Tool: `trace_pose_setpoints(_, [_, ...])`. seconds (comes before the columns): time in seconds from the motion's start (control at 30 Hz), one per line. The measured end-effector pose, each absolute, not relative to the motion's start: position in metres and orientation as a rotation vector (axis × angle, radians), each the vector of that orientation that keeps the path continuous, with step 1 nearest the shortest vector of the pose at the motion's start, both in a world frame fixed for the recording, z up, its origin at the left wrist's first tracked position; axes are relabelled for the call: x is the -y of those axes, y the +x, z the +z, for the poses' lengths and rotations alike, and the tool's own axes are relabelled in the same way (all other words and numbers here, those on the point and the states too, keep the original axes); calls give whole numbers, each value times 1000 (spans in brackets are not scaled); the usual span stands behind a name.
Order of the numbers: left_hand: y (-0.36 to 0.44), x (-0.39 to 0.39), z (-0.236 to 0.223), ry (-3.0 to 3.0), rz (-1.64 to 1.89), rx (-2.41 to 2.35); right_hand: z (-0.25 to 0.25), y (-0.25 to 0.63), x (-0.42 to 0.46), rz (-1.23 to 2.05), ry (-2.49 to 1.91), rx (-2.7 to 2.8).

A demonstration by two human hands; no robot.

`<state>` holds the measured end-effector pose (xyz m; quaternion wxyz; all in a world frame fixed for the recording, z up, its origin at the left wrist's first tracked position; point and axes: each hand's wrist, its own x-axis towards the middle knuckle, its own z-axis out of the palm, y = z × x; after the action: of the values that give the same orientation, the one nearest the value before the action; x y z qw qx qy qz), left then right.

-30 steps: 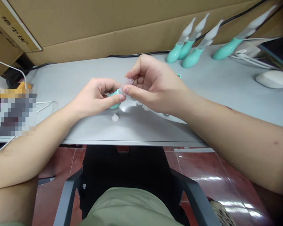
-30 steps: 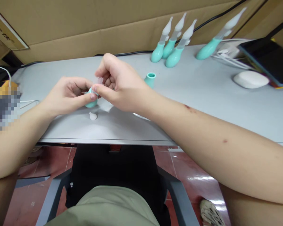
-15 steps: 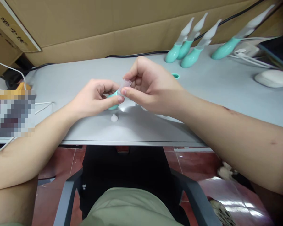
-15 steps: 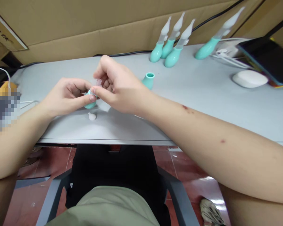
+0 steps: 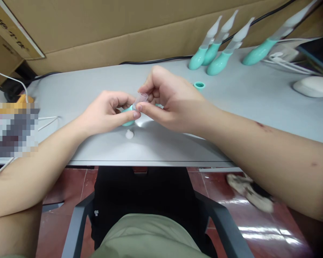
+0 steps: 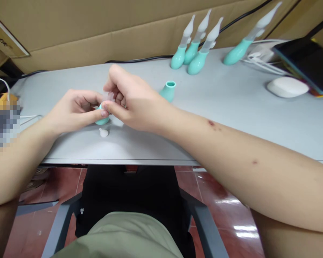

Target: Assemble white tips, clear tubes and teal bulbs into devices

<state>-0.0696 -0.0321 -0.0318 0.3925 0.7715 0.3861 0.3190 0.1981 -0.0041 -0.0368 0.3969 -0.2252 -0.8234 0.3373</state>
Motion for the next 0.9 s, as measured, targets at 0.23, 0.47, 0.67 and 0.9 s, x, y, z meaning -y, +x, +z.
trace_pose_setpoints(0.23, [-70, 32, -34, 1957, 825, -966, -37, 197, 4, 888, -552, 2085])
trace_pose_setpoints(0.47, [-71, 32, -33, 1963, 797, -983, -36, 198, 4, 868, -575, 2118])
trace_pose_setpoints(0.67, [-71, 32, -33, 1996, 792, -979, -35, 198, 6, 845, -578, 2132])
trace_pose_setpoints(0.9, [-73, 30, -34, 2036, 757, -959, -38, 199, 6, 860, -610, 2135])
